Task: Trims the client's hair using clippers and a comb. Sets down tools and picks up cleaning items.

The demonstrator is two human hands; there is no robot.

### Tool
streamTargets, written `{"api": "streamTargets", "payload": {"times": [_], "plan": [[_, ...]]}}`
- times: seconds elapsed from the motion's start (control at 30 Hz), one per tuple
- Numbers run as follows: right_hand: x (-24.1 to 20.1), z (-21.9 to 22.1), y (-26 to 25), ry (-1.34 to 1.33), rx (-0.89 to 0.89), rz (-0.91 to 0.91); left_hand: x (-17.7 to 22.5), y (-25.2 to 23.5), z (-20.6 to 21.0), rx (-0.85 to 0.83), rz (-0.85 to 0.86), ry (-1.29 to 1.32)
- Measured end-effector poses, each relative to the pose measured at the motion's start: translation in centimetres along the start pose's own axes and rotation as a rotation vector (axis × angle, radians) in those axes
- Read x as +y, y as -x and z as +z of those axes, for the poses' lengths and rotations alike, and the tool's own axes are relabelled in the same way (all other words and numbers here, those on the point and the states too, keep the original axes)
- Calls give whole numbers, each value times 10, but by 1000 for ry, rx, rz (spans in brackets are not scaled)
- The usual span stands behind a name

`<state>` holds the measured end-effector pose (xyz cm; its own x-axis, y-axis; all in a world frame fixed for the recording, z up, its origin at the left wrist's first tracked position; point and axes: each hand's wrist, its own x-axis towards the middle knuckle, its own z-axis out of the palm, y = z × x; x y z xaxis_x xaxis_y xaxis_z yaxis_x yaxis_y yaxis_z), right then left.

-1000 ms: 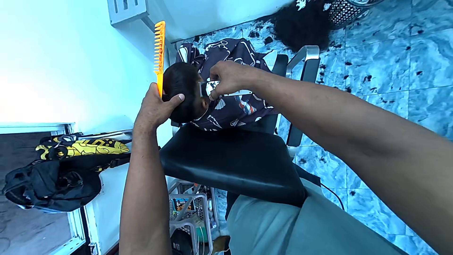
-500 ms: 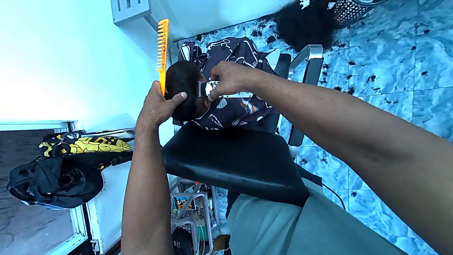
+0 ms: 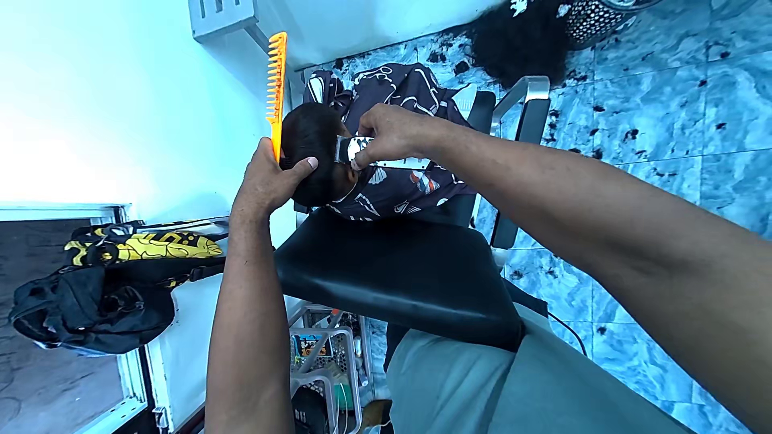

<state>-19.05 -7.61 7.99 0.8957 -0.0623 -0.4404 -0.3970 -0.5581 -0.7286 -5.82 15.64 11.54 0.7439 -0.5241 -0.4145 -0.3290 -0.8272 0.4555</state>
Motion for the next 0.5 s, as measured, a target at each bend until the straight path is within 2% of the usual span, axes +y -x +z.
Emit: {"api": "streamTargets", "payload": {"times": [0.23, 0.5], "plan": [[22, 0, -10, 200, 29, -21, -1, 5, -3, -37, 21, 5], [14, -4, -12, 158, 1, -40, -2, 4, -3, -42, 15, 1]]}}
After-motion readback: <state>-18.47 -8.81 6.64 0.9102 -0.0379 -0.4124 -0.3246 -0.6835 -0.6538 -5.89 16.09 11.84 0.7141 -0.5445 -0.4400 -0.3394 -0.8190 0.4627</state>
